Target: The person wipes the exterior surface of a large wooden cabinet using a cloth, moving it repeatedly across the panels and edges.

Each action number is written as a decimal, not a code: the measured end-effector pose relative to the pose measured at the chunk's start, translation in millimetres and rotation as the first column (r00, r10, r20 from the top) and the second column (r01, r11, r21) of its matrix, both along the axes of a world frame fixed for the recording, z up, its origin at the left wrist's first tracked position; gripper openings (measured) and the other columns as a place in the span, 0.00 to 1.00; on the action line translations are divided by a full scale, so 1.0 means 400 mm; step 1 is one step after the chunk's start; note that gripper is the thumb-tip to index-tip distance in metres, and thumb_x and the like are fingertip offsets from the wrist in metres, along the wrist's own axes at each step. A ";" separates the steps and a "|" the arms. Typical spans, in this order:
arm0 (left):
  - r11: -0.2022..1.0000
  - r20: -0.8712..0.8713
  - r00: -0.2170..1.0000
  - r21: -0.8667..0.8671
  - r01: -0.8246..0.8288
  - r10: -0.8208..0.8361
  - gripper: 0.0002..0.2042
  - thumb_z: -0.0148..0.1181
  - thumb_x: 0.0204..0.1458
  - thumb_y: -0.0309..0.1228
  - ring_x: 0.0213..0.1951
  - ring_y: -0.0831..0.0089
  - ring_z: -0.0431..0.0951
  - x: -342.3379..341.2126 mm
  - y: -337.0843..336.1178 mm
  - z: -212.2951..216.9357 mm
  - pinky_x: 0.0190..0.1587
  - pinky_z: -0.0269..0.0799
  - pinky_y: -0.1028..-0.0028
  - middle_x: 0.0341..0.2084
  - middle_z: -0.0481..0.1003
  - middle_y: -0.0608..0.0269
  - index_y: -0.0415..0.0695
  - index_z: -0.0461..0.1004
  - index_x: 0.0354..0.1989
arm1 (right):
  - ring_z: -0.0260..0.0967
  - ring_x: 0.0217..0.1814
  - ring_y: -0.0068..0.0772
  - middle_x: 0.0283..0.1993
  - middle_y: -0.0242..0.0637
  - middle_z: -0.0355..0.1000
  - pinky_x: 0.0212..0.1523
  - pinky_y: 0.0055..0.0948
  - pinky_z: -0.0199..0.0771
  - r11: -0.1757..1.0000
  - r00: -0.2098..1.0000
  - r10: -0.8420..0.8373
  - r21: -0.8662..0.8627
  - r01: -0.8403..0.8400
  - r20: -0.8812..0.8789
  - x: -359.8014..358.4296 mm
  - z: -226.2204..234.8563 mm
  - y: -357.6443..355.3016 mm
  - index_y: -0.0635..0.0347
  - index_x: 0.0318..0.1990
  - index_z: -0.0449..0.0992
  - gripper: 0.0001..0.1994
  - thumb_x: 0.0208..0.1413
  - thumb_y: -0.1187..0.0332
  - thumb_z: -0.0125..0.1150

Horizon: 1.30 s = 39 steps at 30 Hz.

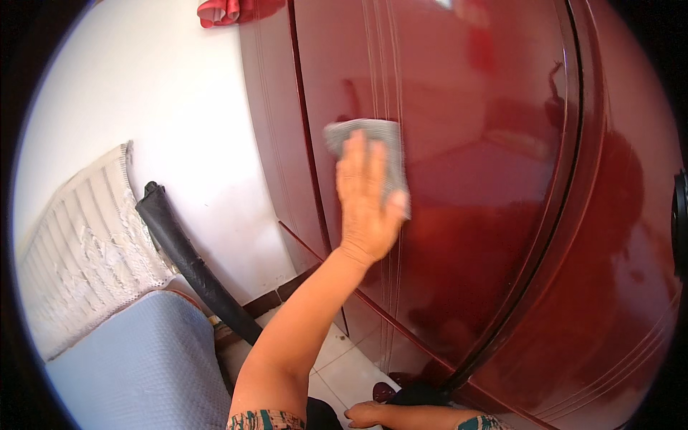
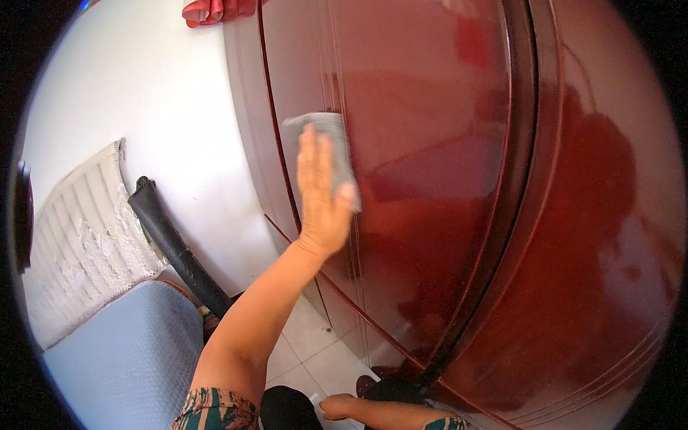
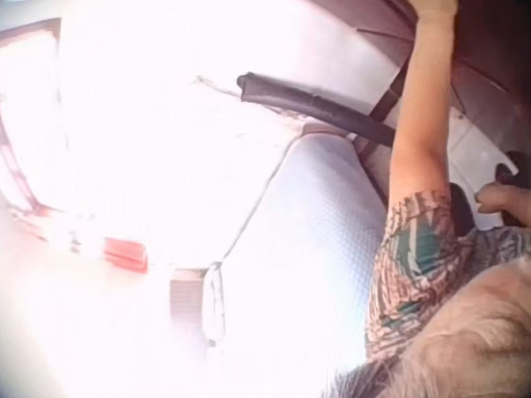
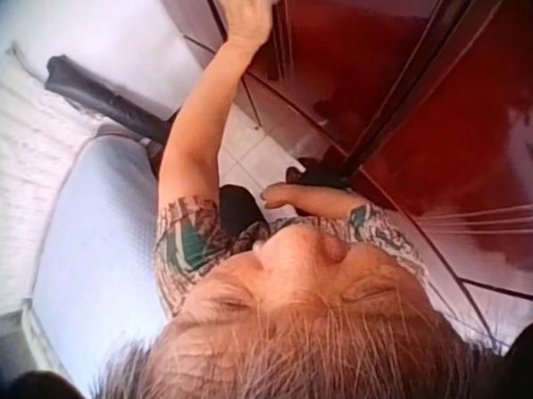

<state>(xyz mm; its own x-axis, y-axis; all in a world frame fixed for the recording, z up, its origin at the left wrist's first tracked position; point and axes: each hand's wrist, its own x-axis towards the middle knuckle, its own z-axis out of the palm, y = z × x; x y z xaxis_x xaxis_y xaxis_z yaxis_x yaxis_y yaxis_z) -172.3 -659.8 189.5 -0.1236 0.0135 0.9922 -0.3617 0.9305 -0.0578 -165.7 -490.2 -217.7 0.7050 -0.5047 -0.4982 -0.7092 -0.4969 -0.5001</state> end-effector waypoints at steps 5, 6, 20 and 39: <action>0.674 -0.332 0.941 0.709 0.208 0.059 0.32 0.32 0.63 0.46 0.71 0.54 0.33 0.058 -0.112 -0.054 0.69 0.30 0.60 0.69 0.35 0.45 0.40 0.37 0.69 | 0.70 0.51 0.56 0.46 0.55 0.72 0.50 0.51 0.69 1.000 1.000 0.014 -0.025 -0.014 0.016 0.015 -0.020 -0.009 0.66 0.45 0.72 0.20 0.52 0.59 0.51; 0.564 -0.376 0.925 0.778 0.278 0.063 0.32 0.32 0.63 0.46 0.71 0.54 0.32 0.064 -0.110 -0.052 0.70 0.29 0.61 0.69 0.34 0.46 0.40 0.37 0.69 | 0.69 0.51 0.56 0.46 0.56 0.72 0.50 0.51 0.69 0.999 0.999 0.032 -0.015 -0.032 0.001 0.018 -0.019 -0.013 0.66 0.45 0.72 0.20 0.53 0.58 0.51; 0.946 0.403 0.915 -0.308 0.104 0.030 0.30 0.28 0.58 0.60 0.69 0.58 0.47 -0.134 0.296 0.084 0.69 0.28 0.56 0.67 0.53 0.57 0.63 0.60 0.65 | 0.69 0.51 0.59 0.46 0.59 0.71 0.48 0.53 0.70 0.996 0.996 0.086 -0.019 -0.086 0.037 0.006 -0.067 -0.024 0.67 0.47 0.70 0.19 0.55 0.59 0.51; 0.473 -0.412 0.911 0.800 0.369 -0.013 0.38 0.31 0.59 0.57 0.71 0.59 0.30 0.068 -0.150 0.074 0.70 0.30 0.59 0.70 0.32 0.55 0.47 0.33 0.70 | 0.73 0.40 0.52 0.37 0.50 0.75 0.41 0.48 0.72 0.993 0.998 0.066 -0.094 -0.068 -0.023 0.010 -0.056 -0.003 0.61 0.38 0.78 0.17 0.49 0.58 0.55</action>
